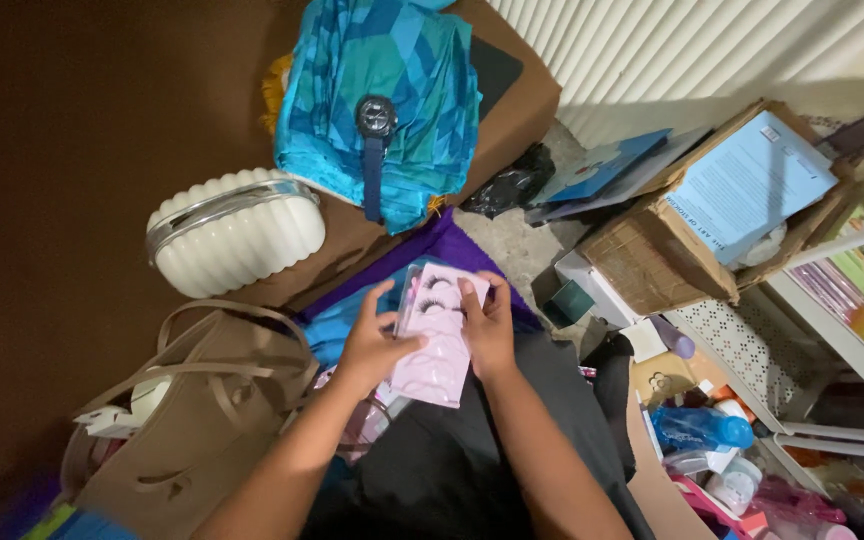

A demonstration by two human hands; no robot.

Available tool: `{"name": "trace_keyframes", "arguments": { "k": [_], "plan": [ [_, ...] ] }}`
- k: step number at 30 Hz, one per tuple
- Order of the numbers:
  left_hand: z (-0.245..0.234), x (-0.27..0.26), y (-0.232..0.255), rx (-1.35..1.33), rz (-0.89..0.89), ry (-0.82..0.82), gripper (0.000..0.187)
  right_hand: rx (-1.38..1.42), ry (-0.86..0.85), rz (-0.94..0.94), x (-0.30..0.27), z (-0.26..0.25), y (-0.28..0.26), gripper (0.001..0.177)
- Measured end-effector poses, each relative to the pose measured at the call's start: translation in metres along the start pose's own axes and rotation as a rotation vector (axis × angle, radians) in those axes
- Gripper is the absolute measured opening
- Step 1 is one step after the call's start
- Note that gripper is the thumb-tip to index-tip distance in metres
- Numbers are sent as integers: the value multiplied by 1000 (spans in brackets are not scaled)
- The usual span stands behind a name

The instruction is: Organizing various makeup, skincare, and cosmetic items on and around a multi-tier storage shelf.

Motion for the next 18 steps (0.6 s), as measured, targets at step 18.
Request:
{"name": "trace_keyframes", "arguments": {
  "k": [18],
  "plan": [
    [-30, 48, -155, 1117, -20, -109, 82, 247, -16, 122, 26, -38, 39, 24]
  ]
}}
Point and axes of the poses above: each hand's wrist, its own x-axis towards the middle knuckle, its own z-axis out of the palm, y = z × x, the point moved 7 cm from there along x, towards the middle knuckle, and after that the axes turned 8 degrees about z, right-handed, at the moved point
